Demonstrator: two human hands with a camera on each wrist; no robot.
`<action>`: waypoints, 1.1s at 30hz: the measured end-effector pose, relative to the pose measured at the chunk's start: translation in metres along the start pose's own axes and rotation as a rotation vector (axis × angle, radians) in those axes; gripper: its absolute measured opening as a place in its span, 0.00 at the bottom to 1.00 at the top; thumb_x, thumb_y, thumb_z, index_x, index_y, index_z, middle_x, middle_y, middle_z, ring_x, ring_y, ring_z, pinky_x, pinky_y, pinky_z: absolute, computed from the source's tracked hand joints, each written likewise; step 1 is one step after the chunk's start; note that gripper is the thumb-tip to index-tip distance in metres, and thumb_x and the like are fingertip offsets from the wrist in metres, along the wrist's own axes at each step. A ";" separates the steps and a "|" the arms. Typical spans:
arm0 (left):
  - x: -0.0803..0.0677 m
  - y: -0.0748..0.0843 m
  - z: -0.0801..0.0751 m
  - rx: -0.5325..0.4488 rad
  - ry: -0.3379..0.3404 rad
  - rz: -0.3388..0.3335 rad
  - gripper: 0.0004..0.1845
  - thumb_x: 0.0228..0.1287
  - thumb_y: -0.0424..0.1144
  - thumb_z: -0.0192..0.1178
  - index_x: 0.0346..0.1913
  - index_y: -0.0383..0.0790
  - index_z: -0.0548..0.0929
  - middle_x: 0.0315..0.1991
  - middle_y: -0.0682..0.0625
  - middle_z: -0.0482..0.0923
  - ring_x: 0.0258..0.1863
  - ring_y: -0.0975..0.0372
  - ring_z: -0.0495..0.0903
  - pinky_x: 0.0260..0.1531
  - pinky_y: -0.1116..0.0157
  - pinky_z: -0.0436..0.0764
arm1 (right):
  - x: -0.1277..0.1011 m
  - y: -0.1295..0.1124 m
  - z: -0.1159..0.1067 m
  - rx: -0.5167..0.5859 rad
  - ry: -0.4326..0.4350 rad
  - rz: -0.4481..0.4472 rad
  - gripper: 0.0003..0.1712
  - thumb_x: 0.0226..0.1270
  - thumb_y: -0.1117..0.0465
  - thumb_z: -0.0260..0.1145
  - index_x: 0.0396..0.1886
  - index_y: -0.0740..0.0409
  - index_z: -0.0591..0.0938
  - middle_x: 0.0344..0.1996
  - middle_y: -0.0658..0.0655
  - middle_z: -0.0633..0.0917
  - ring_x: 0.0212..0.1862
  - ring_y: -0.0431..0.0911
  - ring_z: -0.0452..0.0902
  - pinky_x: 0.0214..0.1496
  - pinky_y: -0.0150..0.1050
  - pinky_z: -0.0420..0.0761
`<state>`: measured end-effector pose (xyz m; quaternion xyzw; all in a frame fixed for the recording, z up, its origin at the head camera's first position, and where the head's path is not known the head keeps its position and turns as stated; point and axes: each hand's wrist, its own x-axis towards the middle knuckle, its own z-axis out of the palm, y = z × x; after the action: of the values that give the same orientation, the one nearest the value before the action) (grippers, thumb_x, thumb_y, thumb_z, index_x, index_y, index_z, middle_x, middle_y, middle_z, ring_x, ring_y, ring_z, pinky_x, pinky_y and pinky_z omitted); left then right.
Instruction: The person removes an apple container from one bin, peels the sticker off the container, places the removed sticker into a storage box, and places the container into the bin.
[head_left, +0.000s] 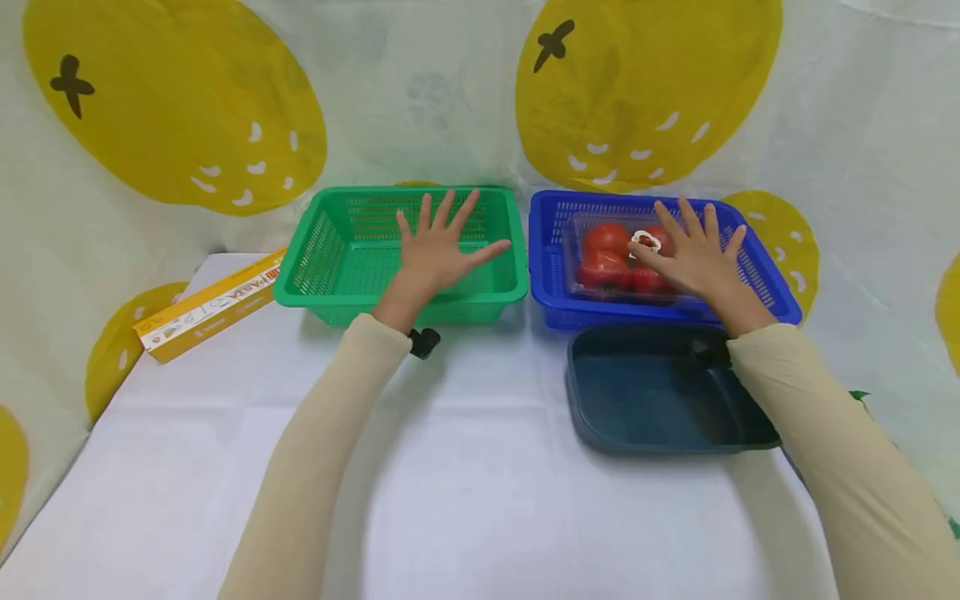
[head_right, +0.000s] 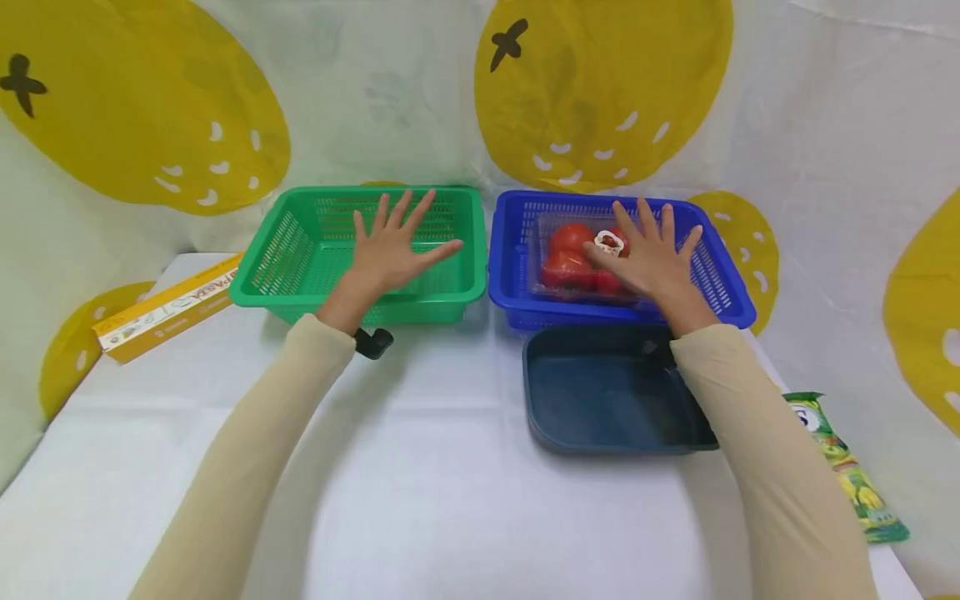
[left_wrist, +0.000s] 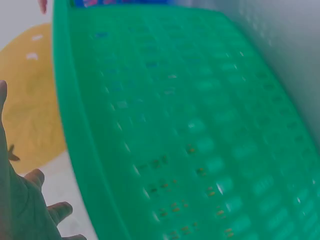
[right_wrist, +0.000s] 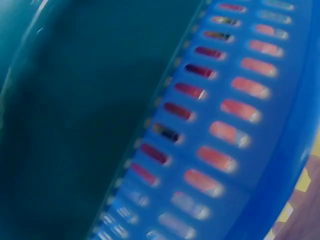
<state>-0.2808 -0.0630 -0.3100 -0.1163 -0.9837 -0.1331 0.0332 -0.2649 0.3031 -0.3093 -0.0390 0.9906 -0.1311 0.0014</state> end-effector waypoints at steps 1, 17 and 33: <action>-0.001 0.003 0.001 -0.007 0.001 0.008 0.49 0.56 0.82 0.36 0.74 0.73 0.28 0.79 0.55 0.30 0.77 0.51 0.26 0.68 0.39 0.27 | -0.001 0.002 0.000 0.009 0.002 0.003 0.52 0.64 0.23 0.38 0.78 0.42 0.35 0.77 0.61 0.30 0.73 0.64 0.14 0.59 0.69 0.11; -0.026 0.041 0.013 -0.083 0.030 0.157 0.49 0.58 0.78 0.45 0.76 0.72 0.32 0.79 0.52 0.43 0.77 0.49 0.43 0.70 0.40 0.49 | -0.011 0.033 0.009 0.116 0.011 0.006 0.49 0.70 0.31 0.42 0.79 0.49 0.37 0.76 0.69 0.35 0.74 0.68 0.19 0.66 0.71 0.23; -0.060 0.070 0.032 -0.082 0.055 0.393 0.46 0.58 0.74 0.53 0.77 0.67 0.49 0.69 0.49 0.66 0.69 0.57 0.64 0.60 0.57 0.73 | -0.005 0.062 0.010 0.347 -0.070 -0.024 0.44 0.74 0.38 0.42 0.79 0.56 0.43 0.75 0.72 0.31 0.74 0.70 0.23 0.66 0.75 0.33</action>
<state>-0.2067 -0.0017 -0.3288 -0.3038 -0.9345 -0.1669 0.0807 -0.2642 0.3609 -0.3349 -0.0543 0.9519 -0.2988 0.0410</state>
